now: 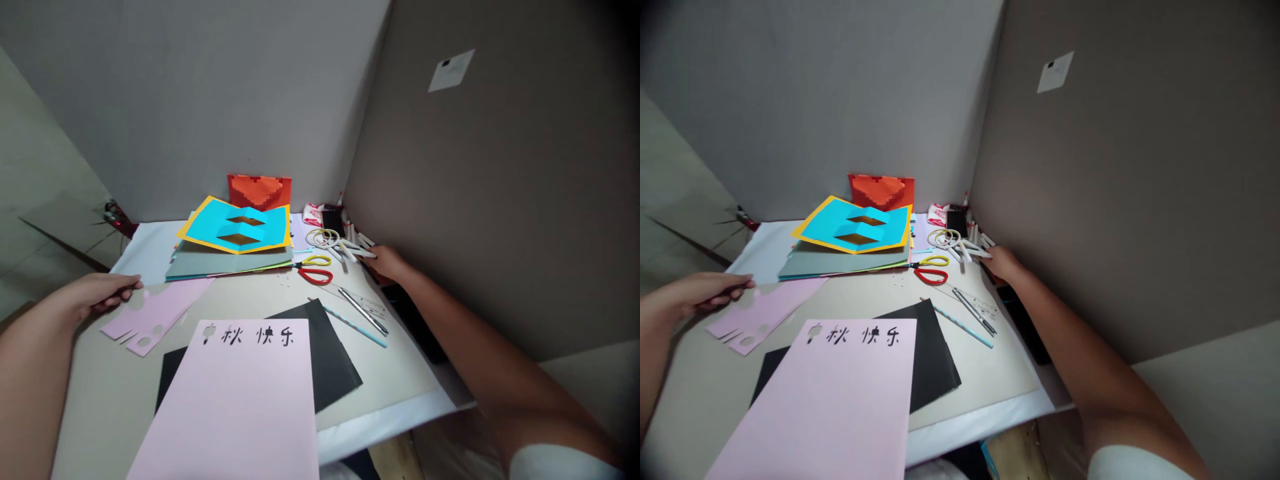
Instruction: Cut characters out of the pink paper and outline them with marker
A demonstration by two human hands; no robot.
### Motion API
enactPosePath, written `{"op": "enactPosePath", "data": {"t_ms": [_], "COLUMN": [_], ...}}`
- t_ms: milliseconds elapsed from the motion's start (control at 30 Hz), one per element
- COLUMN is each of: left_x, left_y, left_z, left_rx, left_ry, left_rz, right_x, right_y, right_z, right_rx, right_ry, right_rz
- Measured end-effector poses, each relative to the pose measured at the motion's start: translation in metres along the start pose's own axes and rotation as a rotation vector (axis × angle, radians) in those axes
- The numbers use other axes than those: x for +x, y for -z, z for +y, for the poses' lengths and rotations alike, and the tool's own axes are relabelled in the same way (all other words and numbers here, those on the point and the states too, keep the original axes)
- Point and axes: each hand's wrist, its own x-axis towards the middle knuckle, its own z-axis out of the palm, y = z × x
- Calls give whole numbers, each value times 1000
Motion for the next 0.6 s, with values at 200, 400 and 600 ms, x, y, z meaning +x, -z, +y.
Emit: {"op": "enactPosePath", "data": {"t_ms": [200, 400, 600], "left_x": [18, 20, 16], "left_y": [4, 6, 3], "left_z": [-7, -9, -9], "left_rx": [11, 48, 133], "left_ry": [80, 77, 36], "left_rz": [-45, -41, 6], "right_x": [-4, -15, -12], "right_y": [6, 12, 11], "right_z": [6, 9, 13], "right_rx": [358, 464, 481], "right_ry": [-90, -89, -60], "right_rz": [-49, -50, 36]}}
